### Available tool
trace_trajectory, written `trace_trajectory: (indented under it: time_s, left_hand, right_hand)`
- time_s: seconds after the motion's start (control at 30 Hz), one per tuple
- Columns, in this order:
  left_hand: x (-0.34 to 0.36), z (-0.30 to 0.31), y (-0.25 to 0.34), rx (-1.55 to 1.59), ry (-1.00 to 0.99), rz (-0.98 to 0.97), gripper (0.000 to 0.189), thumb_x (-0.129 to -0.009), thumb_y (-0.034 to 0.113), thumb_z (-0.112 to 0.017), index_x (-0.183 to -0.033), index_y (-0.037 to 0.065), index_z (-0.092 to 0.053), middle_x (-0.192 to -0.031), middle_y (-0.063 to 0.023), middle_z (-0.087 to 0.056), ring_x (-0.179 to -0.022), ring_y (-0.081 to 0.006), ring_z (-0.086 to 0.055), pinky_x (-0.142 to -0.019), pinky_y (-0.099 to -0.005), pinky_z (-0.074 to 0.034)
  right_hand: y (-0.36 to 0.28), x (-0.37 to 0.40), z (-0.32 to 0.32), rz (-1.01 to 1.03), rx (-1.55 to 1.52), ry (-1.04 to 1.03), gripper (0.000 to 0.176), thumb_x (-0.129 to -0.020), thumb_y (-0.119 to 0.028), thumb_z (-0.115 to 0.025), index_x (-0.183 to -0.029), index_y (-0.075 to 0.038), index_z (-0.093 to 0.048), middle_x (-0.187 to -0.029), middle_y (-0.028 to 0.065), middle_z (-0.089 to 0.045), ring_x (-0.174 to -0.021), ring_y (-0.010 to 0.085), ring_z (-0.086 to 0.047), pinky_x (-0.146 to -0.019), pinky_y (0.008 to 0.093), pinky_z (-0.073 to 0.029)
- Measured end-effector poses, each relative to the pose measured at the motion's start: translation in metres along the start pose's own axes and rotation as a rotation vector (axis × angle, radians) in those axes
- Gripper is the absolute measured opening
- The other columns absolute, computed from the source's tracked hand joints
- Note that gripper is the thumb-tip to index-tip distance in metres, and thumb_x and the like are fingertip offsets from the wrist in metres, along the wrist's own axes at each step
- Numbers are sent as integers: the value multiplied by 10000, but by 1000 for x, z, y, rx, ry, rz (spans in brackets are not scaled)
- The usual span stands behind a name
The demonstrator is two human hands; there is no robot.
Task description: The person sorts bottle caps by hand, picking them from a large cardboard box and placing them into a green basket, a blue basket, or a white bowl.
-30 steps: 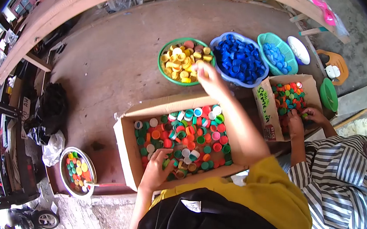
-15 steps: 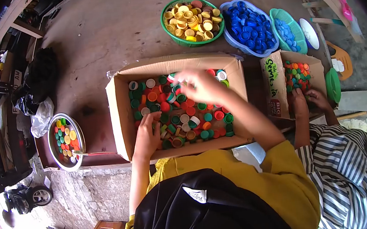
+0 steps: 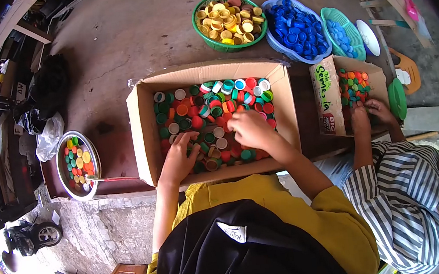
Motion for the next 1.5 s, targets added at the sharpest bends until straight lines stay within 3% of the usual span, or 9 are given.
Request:
trace_trajectory:
  time_s: [0.1,0.27,0.33,0.53,0.73,1.07,1.27,1.33,1.5]
  left_hand:
    - [0,-3,1,3,-26,14,317,-780,45,-608,-1089,32,-538,-976,-138,-570,-803,-246,-575,-749,-333,-465]
    - [-1,-4,0,-10,-54,4,313,-780,47,-609,-1085,28,-540,-983,-138,-577,-801,-254,-577,-755,-335,-464]
    - [0,0,3,-11,-17,-2,309,-780,47,-610,-1081,27,-542,-981,-139,-578,-802,-254,-578,-758,-333,-464]
    - [1,4,4,13,28,4,305,-779,50,-614,-1076,30,-546,-985,-141,-575,-807,-247,-579,-759,-335,-465]
    - [1,3,4,-1,34,-37,307,-775,53,-611,-1074,38,-542,-964,-150,-571,-780,-275,-581,-714,-355,-474]
    - [3,2,3,26,0,45,318,-780,62,-617,-1086,22,-542,-986,-147,-572,-833,-245,-576,-774,-332,-459]
    - [-1,-3,24,300,-15,-7,286,-839,73,-587,-1103,-6,-514,-999,-117,-600,-839,-190,-602,-717,-297,-482]
    - [-6,-21,35,783,-138,72,365,-926,191,-509,-1220,0,-408,-1091,-99,-548,-963,-154,-559,-787,-284,-488]
    - [-22,-54,49,1218,-367,129,333,-915,184,-534,-1198,54,-419,-1064,-27,-522,-923,-110,-552,-762,-254,-489]
  right_hand:
    - [3,10,18,-29,-110,158,63,-682,-88,-560,-639,-43,-554,-642,103,-555,-661,302,-560,-608,423,-447]
    - [-20,19,-14,-20,-298,-237,150,-661,-161,-590,-597,-31,-553,-595,125,-576,-605,326,-578,-579,424,-459]
    - [-21,24,-39,73,-16,-373,146,-621,-177,-635,-629,-38,-591,-621,122,-598,-645,317,-605,-589,425,-475]
    - [-14,23,-43,156,78,-310,127,-588,-146,-649,-676,-55,-639,-670,118,-618,-672,305,-618,-606,418,-489]
    - [14,30,-21,-33,67,-214,145,-555,-82,-622,-692,-67,-667,-688,120,-627,-685,297,-618,-615,402,-492]
    - [16,32,-42,-4,123,-379,187,-563,-141,-679,-719,-40,-659,-645,134,-607,-642,306,-609,-588,395,-485]
    - [16,24,35,-237,-661,96,271,-687,-242,-730,-849,-39,-650,-696,81,-631,-636,172,-597,-574,312,-455]
    - [-3,27,61,-138,-649,348,298,-678,-187,-747,-920,-55,-635,-748,51,-630,-661,150,-580,-611,279,-459]
    - [-33,26,76,5,-550,526,342,-657,-109,-723,-985,-76,-631,-838,74,-632,-718,210,-588,-645,307,-462]
Point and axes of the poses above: each hand's wrist, its own x-axis away from the middle knuckle, its own z-axis out of the back of the hand, y = z × x, the point moved 8 cm from there along -x, towards the middle knuckle
